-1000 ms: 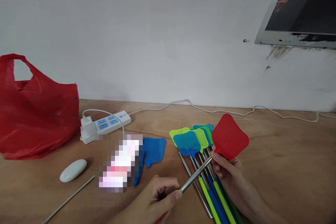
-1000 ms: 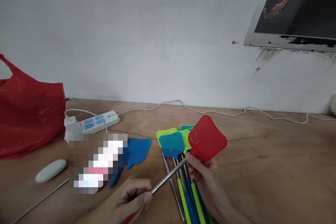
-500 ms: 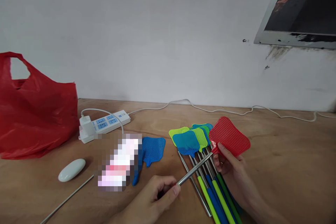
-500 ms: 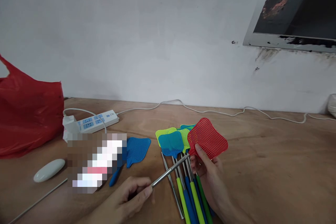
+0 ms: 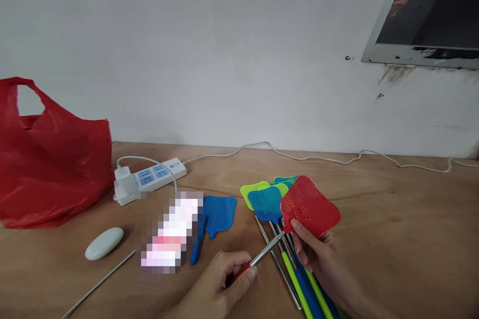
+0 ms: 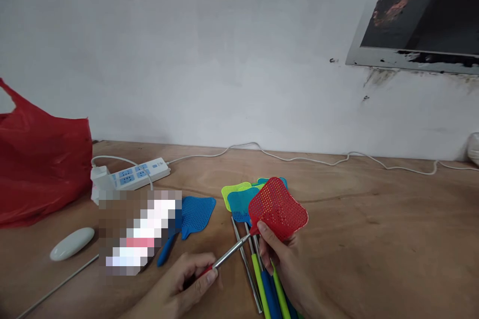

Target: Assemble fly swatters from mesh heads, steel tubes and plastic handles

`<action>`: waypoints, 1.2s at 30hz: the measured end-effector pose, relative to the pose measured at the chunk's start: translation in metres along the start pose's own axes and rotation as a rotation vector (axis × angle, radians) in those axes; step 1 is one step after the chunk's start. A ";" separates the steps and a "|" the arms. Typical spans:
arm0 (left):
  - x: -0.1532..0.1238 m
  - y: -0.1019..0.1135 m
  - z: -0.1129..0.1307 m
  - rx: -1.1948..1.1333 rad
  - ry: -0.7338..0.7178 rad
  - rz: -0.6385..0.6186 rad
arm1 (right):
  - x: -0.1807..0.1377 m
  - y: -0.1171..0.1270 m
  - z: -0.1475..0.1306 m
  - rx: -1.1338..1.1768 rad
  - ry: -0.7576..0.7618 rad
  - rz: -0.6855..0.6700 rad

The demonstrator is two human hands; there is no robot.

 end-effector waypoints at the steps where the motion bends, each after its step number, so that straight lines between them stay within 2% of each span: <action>1: 0.001 -0.002 0.001 -0.047 -0.012 -0.020 | -0.002 -0.001 0.001 -0.046 0.003 -0.023; 5: 0.004 -0.009 0.006 -0.254 0.003 -0.132 | -0.008 -0.006 0.005 -0.233 -0.005 -0.138; 8: 0.005 -0.010 0.008 -0.339 0.046 -0.172 | -0.009 -0.007 0.006 -0.195 0.009 -0.124; 13: 0.008 -0.009 0.004 -0.429 0.114 -0.175 | -0.005 -0.003 0.002 -0.151 0.032 -0.035; 19: 0.012 -0.010 0.001 -0.499 0.112 -0.143 | -0.006 -0.007 0.001 -0.246 0.003 -0.131; 24: 0.012 -0.011 0.001 -0.537 0.103 -0.158 | -0.008 -0.008 0.008 -0.055 -0.012 -0.167; 29: 0.008 -0.012 0.005 -0.567 0.107 -0.185 | -0.013 -0.012 0.014 0.157 -0.038 -0.027; 32: 0.005 -0.012 0.001 -0.572 0.133 -0.197 | -0.002 0.000 0.003 0.211 0.001 0.092; 34: 0.006 -0.011 -0.004 -0.569 0.150 -0.173 | 0.009 0.018 -0.012 0.278 0.151 0.289; 36: 0.009 -0.010 -0.008 -0.589 0.154 -0.128 | 0.018 0.030 -0.026 0.305 0.290 0.394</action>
Point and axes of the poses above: each hand's wrist, its own x-axis towards the middle knuckle, its own y-axis out of the back of the hand, z = x × y, the point moved 3 cm from there along x, towards the middle knuckle, and after that the axes turned 4 degrees about y, right-handed, at the moved point
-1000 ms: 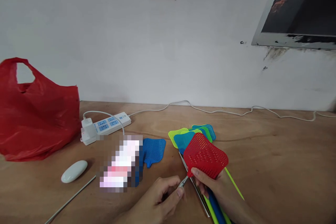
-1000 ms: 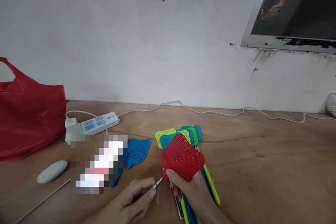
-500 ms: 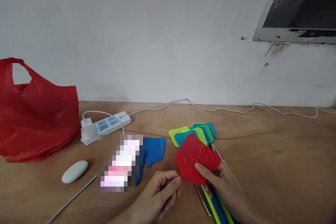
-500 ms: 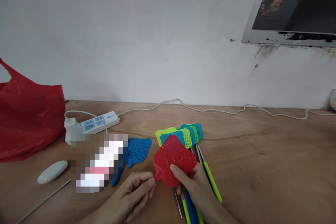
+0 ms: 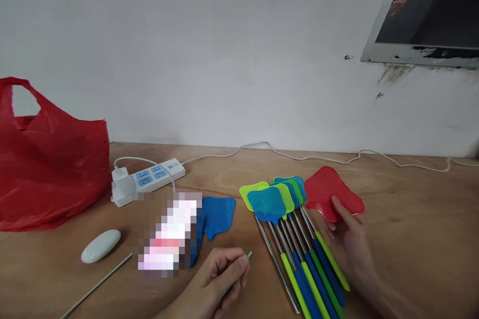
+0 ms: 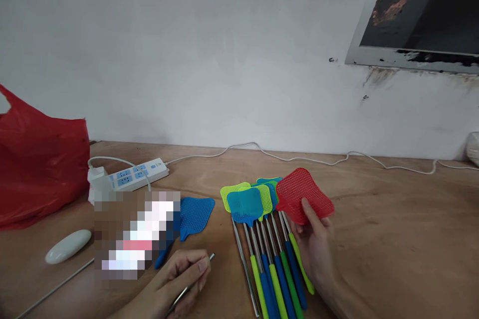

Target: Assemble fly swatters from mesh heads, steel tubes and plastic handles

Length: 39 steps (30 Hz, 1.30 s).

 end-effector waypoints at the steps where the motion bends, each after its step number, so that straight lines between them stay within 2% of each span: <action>1: 0.002 0.001 0.000 -0.012 -0.014 0.015 | 0.003 0.001 -0.003 -0.025 0.031 0.018; 2: 0.005 0.001 0.000 -0.009 -0.027 0.013 | 0.003 0.000 -0.003 -0.070 0.034 0.008; 4: 0.008 0.002 0.002 0.059 -0.067 0.051 | -0.006 -0.005 0.004 -0.166 -0.026 -0.128; 7: 0.007 0.009 0.009 0.228 -0.130 0.235 | -0.022 -0.011 0.018 -0.333 -0.098 -0.303; 10: 0.001 0.017 0.012 0.271 -0.097 0.386 | -0.023 -0.011 0.025 -0.451 -0.122 -0.378; 12: -0.001 0.020 0.011 0.246 -0.066 0.415 | -0.017 -0.010 0.023 -0.512 -0.132 -0.410; 18: -0.001 0.018 0.010 0.206 -0.042 0.368 | -0.015 -0.017 0.009 -0.572 -0.169 -0.513; 25: 0.002 0.018 0.007 0.137 -0.019 0.317 | -0.019 -0.022 0.008 -0.462 -0.291 -0.478; 31: 0.002 0.017 0.003 0.056 -0.014 0.286 | -0.016 -0.015 0.015 -0.555 -0.328 -0.605; 33: 0.001 0.017 0.004 0.028 -0.013 0.270 | -0.013 -0.011 0.016 -0.585 -0.296 -0.606; 36: 0.001 0.017 0.007 0.017 -0.019 0.250 | -0.008 -0.008 0.015 -0.601 -0.168 -0.571; 39: 0.002 0.016 0.009 -0.008 -0.036 0.219 | -0.010 -0.009 0.016 -0.641 -0.116 -0.623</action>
Point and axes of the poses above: each hand's wrist, its own x-axis towards the middle knuckle, its own y-axis out of the back of the hand, z = x × y, the point moved 3 cm from there along x, towards the middle knuckle, and after that the axes turned 4 degrees about y, right-handed, at the moved point
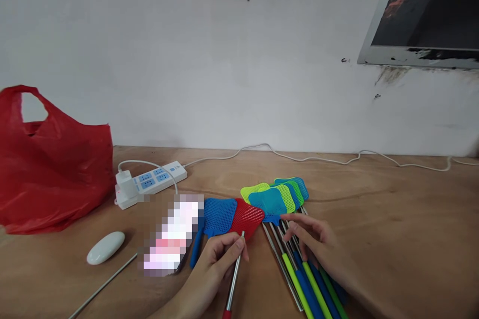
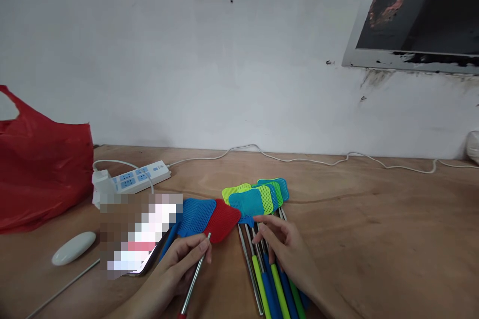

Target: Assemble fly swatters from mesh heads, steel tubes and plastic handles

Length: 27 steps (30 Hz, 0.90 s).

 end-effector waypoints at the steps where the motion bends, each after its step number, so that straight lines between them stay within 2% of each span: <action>1: 0.000 0.000 0.000 -0.018 -0.001 -0.008 | -0.001 -0.002 0.000 -0.021 -0.008 -0.042; 7: 0.007 0.002 0.001 -0.158 -0.062 0.035 | -0.019 -0.018 0.003 -0.109 -0.119 -0.314; 11: 0.011 0.000 0.003 -0.268 -0.100 0.000 | -0.032 -0.023 0.005 -0.104 -0.133 -0.376; 14: 0.007 -0.001 0.005 -0.189 -0.158 -0.012 | -0.032 -0.022 0.014 -0.092 -0.180 -0.385; 16: 0.001 0.001 0.009 0.039 -0.264 0.032 | -0.027 -0.016 0.018 -0.090 -0.174 -0.280; 18: -0.007 0.003 0.015 0.466 -0.427 0.119 | -0.020 -0.010 0.018 -0.085 -0.143 -0.150; 20: -0.013 0.000 0.019 0.908 -0.627 0.119 | -0.016 -0.006 0.014 -0.058 -0.136 -0.069; 22: -0.015 -0.002 0.019 1.222 -0.751 0.111 | -0.013 -0.004 0.008 -0.015 -0.137 -0.025; 24: -0.013 -0.001 0.017 1.395 -0.783 0.112 | -0.012 -0.005 0.003 0.025 -0.131 -0.003; 27: -0.009 0.001 0.013 1.513 -0.764 0.113 | -0.012 -0.007 -0.001 0.032 -0.131 -0.016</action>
Point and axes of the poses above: each hand's wrist, its own x-axis towards the middle knuckle, its own y-axis out of the back of the hand, z = x × y, the point moved 3 cm from there along x, towards the middle knuckle, and after that the axes turned 4 degrees about y, right-handed, at the moved point
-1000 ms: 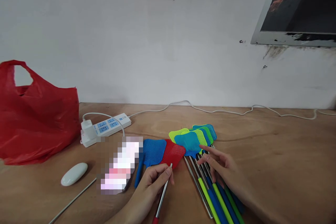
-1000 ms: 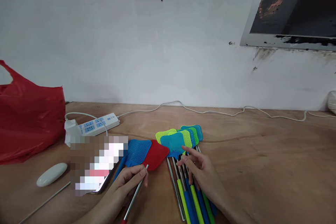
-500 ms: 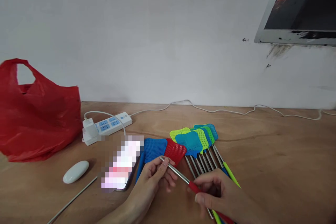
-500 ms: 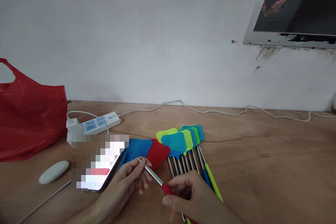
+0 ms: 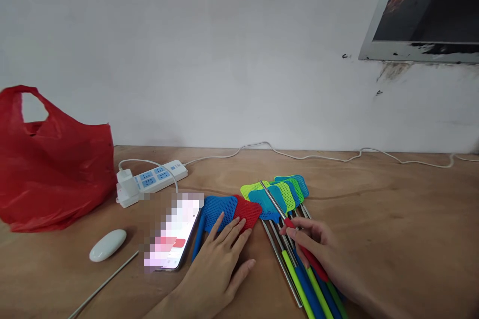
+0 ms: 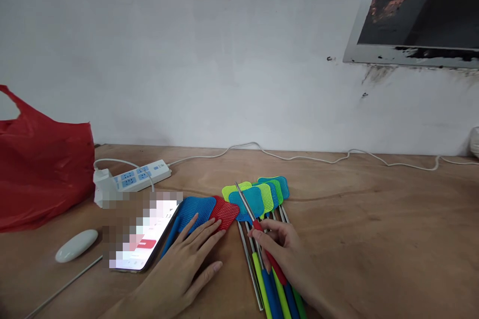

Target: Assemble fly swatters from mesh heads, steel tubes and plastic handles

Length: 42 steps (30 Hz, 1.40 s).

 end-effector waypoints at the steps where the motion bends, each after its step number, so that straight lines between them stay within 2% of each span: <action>1: 0.000 -0.001 -0.001 0.019 0.011 -0.006 | 0.000 -0.001 0.000 -0.009 -0.002 -0.008; 5: -0.001 -0.004 -0.002 0.062 0.065 -0.006 | 0.002 -0.002 0.000 -0.032 -0.013 -0.034; 12: 0.001 -0.007 0.000 0.071 0.059 -0.025 | 0.005 0.000 0.004 0.010 -0.006 -0.003; 21: -0.001 -0.009 -0.001 0.122 0.089 0.019 | 0.003 -0.001 0.000 -0.023 -0.013 0.002; 28: -0.005 -0.019 -0.005 0.029 0.097 0.033 | 0.004 0.001 0.003 -0.003 -0.001 0.001; 35: -0.006 -0.016 -0.005 -0.016 0.100 0.023 | 0.003 -0.001 -0.001 0.011 -0.002 -0.014; 42: -0.009 -0.022 -0.006 0.061 0.196 0.095 | 0.003 0.002 -0.001 -0.017 0.015 -0.003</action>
Point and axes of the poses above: each hand's wrist, its own x-axis towards the middle knuckle, its own y-axis out of the back of the hand, z = x × y, the point moved 3 cm from there along x, towards the middle knuckle, and after that the axes turned 4 degrees about y, right-handed, at the moved point
